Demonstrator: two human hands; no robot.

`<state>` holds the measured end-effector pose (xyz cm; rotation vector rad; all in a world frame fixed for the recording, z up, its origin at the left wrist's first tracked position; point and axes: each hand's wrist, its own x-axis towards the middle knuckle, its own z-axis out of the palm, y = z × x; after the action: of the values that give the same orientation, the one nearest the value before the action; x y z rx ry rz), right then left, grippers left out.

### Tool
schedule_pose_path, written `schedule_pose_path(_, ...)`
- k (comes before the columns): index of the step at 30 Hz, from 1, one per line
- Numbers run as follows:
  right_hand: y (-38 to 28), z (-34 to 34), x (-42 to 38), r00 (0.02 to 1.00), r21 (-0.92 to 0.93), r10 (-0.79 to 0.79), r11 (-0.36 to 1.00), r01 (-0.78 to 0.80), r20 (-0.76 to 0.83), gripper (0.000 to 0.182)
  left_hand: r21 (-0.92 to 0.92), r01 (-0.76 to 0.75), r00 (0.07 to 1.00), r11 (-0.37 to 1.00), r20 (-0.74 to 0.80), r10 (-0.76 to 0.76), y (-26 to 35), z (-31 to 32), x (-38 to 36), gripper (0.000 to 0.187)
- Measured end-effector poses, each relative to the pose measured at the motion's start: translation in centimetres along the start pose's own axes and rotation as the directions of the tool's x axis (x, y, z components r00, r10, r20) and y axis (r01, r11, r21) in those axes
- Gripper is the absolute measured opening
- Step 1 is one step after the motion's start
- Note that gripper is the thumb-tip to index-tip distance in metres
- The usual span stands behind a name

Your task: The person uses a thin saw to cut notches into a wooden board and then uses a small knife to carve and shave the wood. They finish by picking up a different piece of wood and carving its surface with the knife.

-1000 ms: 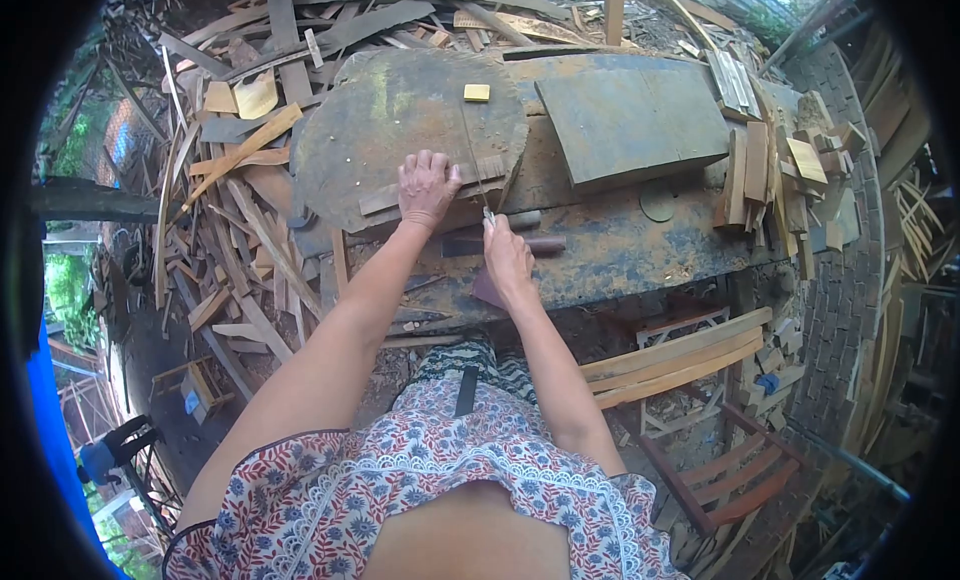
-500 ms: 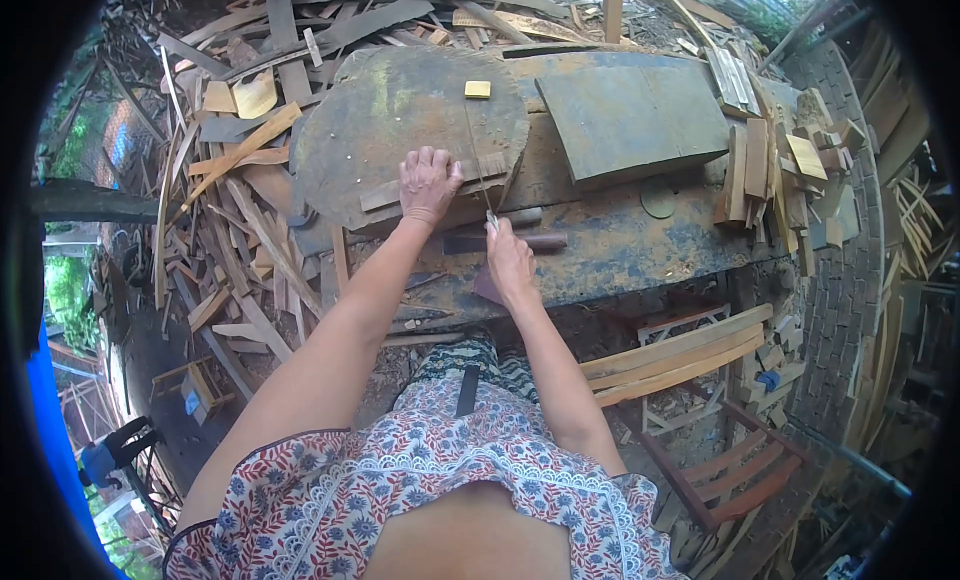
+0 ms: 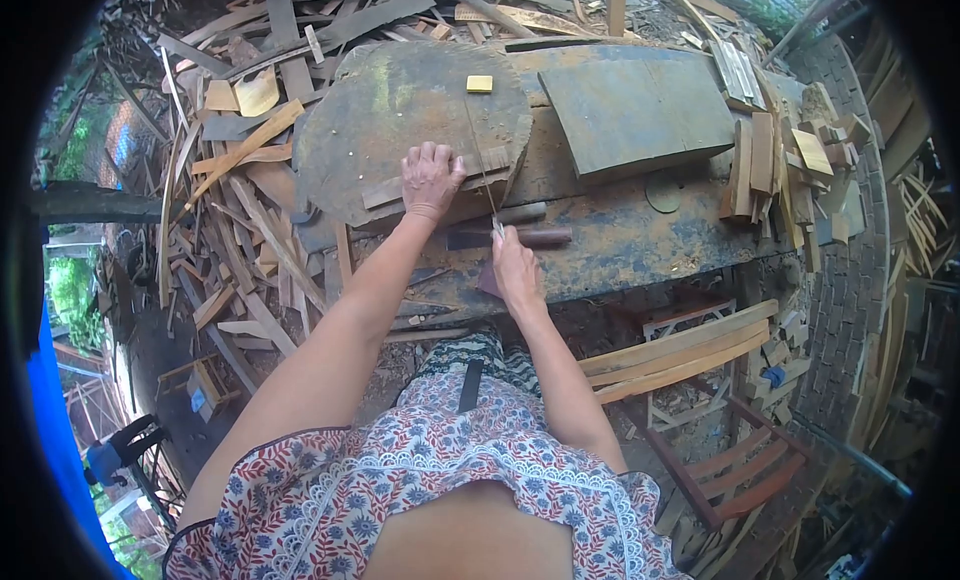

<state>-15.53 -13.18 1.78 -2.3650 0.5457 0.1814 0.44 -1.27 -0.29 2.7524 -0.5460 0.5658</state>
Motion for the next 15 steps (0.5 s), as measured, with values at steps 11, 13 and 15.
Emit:
schedule_pose_path(11, -1.3, -0.9, 2.4, 1.0, -0.039, -0.022, 0.999, 0.022, 0.002, 0.03, -0.011, -0.007, 1.0, 1.0, -0.02, 0.006, 0.2, 0.1, -0.1, 0.019)
schedule_pose_path(13, -0.8, -0.7, 1.1, 1.0, 0.0, -0.001, 1.0, 0.001, 0.015, 0.03, -0.017, 0.008, 1.0, 1.0, 0.008, -0.008, 0.1, 0.1, 0.0, 0.019)
schedule_pose_path(15, -0.1, -0.5, -0.5, 1.0, -0.004, 0.012, 1.0, -0.012, 0.02, 0.03, -0.013, 0.009, 1.0, 1.0, 0.014, -0.009, 0.1, -0.1, 0.1, 0.019)
